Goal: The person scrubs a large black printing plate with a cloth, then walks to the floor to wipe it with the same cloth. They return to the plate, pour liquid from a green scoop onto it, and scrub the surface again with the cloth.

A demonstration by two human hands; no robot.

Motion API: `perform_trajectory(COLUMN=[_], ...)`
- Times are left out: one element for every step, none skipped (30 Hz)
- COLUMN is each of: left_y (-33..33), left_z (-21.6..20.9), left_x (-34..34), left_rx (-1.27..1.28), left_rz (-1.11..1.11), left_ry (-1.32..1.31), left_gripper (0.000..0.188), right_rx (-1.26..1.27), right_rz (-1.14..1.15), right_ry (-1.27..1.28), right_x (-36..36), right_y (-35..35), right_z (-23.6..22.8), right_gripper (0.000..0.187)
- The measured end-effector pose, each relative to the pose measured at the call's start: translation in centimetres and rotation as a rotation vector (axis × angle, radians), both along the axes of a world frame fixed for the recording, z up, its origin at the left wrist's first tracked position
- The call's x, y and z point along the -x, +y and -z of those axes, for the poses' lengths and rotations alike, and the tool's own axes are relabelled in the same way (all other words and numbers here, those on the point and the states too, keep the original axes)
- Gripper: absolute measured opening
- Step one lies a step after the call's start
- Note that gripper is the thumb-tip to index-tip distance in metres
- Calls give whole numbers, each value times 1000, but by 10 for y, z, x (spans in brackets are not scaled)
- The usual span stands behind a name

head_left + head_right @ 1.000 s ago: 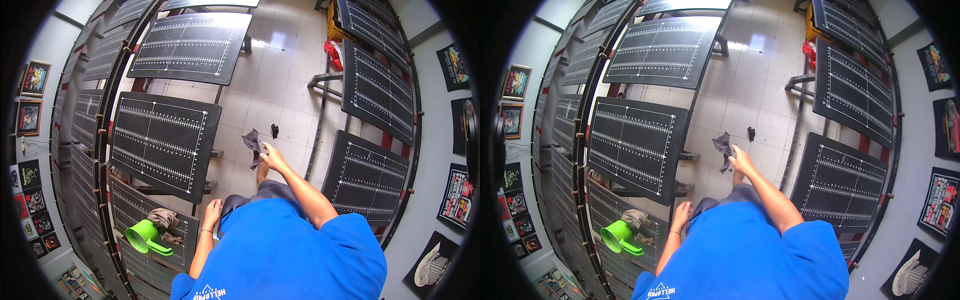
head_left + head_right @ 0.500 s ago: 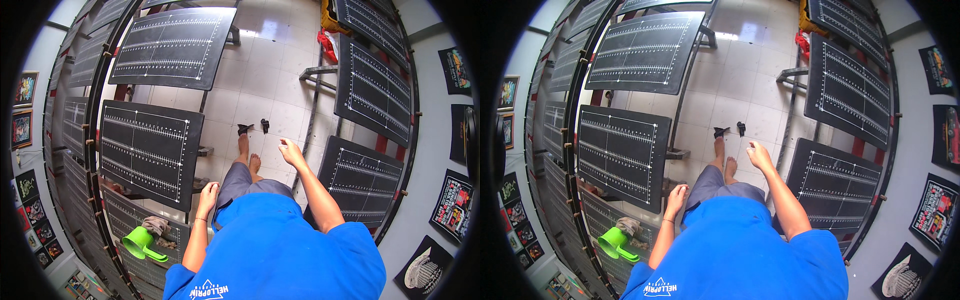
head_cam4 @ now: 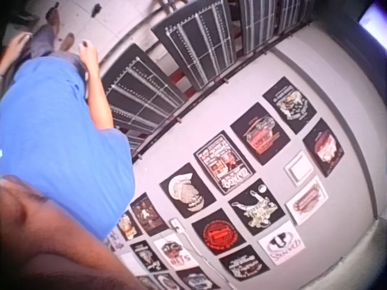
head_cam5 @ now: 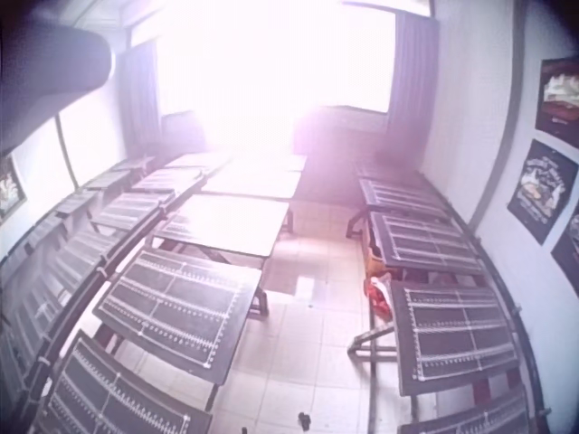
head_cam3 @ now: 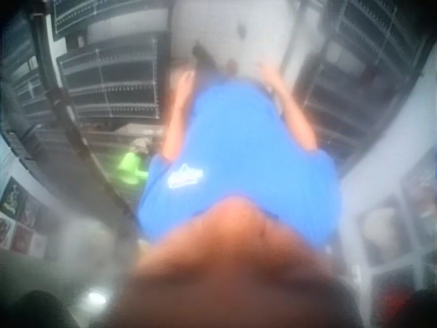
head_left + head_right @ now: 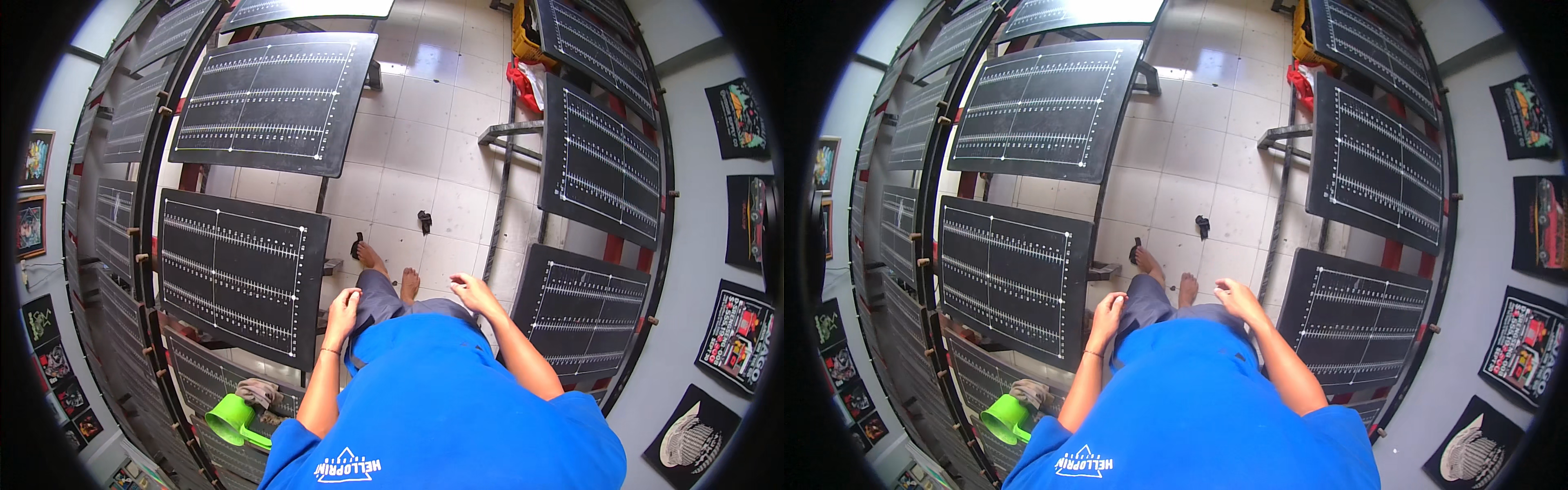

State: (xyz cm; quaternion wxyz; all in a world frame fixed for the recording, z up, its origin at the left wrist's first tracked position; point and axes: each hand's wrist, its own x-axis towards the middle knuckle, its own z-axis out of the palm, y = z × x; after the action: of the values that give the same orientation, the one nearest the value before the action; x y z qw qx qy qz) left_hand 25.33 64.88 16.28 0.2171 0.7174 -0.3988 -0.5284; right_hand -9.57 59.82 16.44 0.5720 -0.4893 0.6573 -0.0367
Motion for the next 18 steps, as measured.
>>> perform_trajectory(left_y=[-11, -14, -17, -22, -28, -34, -41, -48, -54, -60, -66, -74, -82, -95, -106, -119, -132, -145], left_z=[-13, -17, -20, -24, -35, -40, -38, -35, -32, -29, -31, -32, -33, -37, -41, -41, -43, -46], left_x=[3, 1, -1, -3, -4, -5, -9, -13, -15, -16, -16, -14, -10, -8, -5, -5, -5, -3], left_rx=[17, 32, 48, 63, 70, 63, 58, 55, 51, 46, 35, 19, 2, -4, -28, -16, -4, 7], left_rz=[14, 6, -3, -10, 16, 12, 16, 14, 6, -3, -5, 7, 18, 28, -2, 23, 46, 69], left_ry=[-6, 18, 41, 64, 32, 50, 54, 59, 90, 120, 148, 165, 183, 191, 267, 250, 225, 201], left_gripper=[28, 28, 27, 27, 27, 27, 27, 27, 27, 27, 27, 27, 27, 27, 27, 27, 27, 28], right_rx=[5, 5, 13, 22, 34, 38, 66, 96, 83, 96, 104, 112, 97, 72, 48, 23, -5, -7], right_rz=[-53, -112, -161, -210, -257, -231, -196, -167, -118, -99, -89, -81, -95, -98, -102, -106, -108, -108], right_ry=[11, 18, 40, 61, 83, 91, 104, 119, 137, 148, 159, 170, 189, 182, 175, 170, 160, 152], right_x=[-4, -11, -13, -15, -19, -19, -17, -18, -17, -15, -13, -8, -2, 0, 2, 4, 5, 7], right_y=[-7, -18, -26, -35, -47, -59, -70, -83, -93, -104, -112, -119, -124, -133, -139, -147, -157, -166], right_z=[6, 6, 10, 15, 18, 14, 20, 19, 16, 13, 15, 16, 16, 17, 17, 18, 20, 21], right_gripper=[43, 43, 43, 43, 43, 43, 44, 44, 44, 42, 42, 41, 41, 42, 42, 43, 44, 44])
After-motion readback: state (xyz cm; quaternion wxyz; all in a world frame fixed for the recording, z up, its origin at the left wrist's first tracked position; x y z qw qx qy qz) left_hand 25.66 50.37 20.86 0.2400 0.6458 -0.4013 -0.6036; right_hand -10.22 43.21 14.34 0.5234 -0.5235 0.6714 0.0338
